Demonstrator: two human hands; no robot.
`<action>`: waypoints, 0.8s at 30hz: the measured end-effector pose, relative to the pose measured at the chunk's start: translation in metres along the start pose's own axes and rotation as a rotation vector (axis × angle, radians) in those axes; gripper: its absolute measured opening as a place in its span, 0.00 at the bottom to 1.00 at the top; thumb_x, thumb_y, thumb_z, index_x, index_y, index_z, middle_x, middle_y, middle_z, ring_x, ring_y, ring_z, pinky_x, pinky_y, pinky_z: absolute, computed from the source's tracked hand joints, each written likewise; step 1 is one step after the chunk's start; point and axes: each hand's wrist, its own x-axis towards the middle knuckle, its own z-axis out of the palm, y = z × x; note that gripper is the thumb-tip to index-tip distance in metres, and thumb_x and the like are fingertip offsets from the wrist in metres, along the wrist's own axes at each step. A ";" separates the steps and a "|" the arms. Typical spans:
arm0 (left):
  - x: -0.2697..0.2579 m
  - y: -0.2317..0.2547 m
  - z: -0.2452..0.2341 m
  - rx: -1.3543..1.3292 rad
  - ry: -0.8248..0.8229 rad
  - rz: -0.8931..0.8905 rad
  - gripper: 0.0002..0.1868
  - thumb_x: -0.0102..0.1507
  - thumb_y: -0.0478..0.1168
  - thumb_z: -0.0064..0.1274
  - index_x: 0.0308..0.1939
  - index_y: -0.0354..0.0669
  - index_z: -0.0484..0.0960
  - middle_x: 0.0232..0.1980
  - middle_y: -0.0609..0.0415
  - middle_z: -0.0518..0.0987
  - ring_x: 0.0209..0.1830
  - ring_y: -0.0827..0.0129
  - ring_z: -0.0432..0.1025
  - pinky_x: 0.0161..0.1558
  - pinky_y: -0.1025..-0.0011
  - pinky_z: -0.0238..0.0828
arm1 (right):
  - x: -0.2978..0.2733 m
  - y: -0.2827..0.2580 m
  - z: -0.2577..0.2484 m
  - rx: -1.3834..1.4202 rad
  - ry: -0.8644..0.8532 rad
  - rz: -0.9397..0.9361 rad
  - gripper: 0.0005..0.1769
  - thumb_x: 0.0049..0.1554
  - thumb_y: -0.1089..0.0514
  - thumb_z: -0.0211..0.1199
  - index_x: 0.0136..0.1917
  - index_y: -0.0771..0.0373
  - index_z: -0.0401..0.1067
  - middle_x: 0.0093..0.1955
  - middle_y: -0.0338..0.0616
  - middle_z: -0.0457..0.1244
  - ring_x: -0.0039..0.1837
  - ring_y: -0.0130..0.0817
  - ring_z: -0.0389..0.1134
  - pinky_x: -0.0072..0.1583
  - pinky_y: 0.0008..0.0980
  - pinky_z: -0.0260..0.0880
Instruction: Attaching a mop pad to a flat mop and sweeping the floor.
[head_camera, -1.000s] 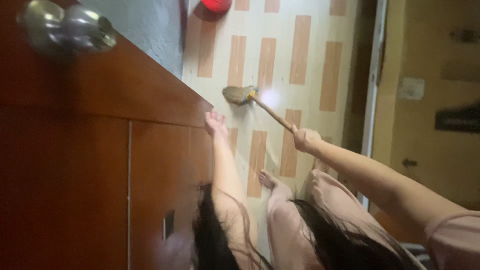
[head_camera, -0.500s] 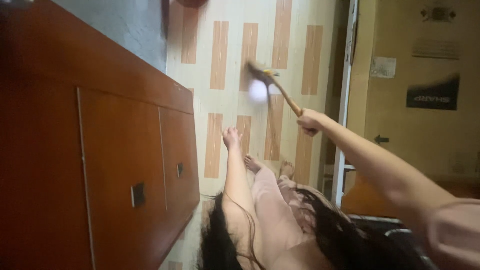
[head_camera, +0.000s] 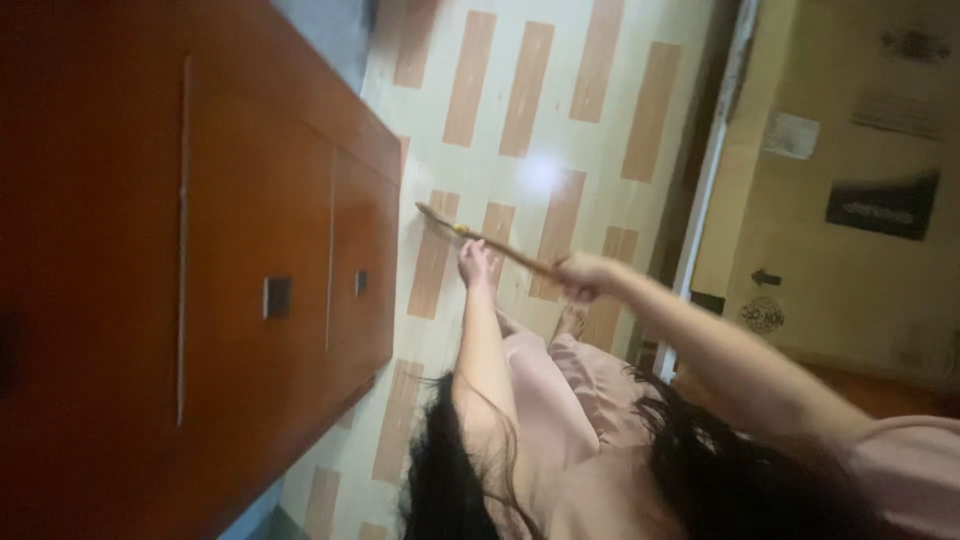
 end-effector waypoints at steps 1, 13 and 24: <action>-0.005 -0.002 -0.005 -0.011 0.014 0.001 0.28 0.70 0.46 0.42 0.73 0.42 0.62 0.71 0.45 0.72 0.73 0.48 0.66 0.65 0.48 0.69 | -0.008 -0.008 -0.008 -0.015 -0.008 0.003 0.20 0.62 0.60 0.51 0.66 0.64 0.69 0.28 0.33 0.57 0.25 0.25 0.54 0.26 0.29 0.53; 0.001 0.012 -0.088 -0.156 0.153 -0.089 0.31 0.68 0.44 0.40 0.75 0.45 0.57 0.74 0.44 0.70 0.74 0.49 0.63 0.66 0.49 0.66 | 0.151 -0.106 0.027 -0.070 0.137 -0.049 0.08 0.61 0.64 0.51 0.52 0.71 0.61 0.28 0.47 0.59 0.24 0.36 0.58 0.26 0.38 0.60; -0.032 0.011 -0.128 -0.383 0.254 -0.106 0.30 0.72 0.51 0.34 0.73 0.38 0.62 0.78 0.46 0.63 0.79 0.53 0.56 0.71 0.49 0.60 | 0.199 0.021 0.161 -2.113 -0.382 -0.477 0.06 0.42 0.62 0.74 0.31 0.65 0.78 0.27 0.40 0.64 0.33 0.38 0.66 0.35 0.38 0.58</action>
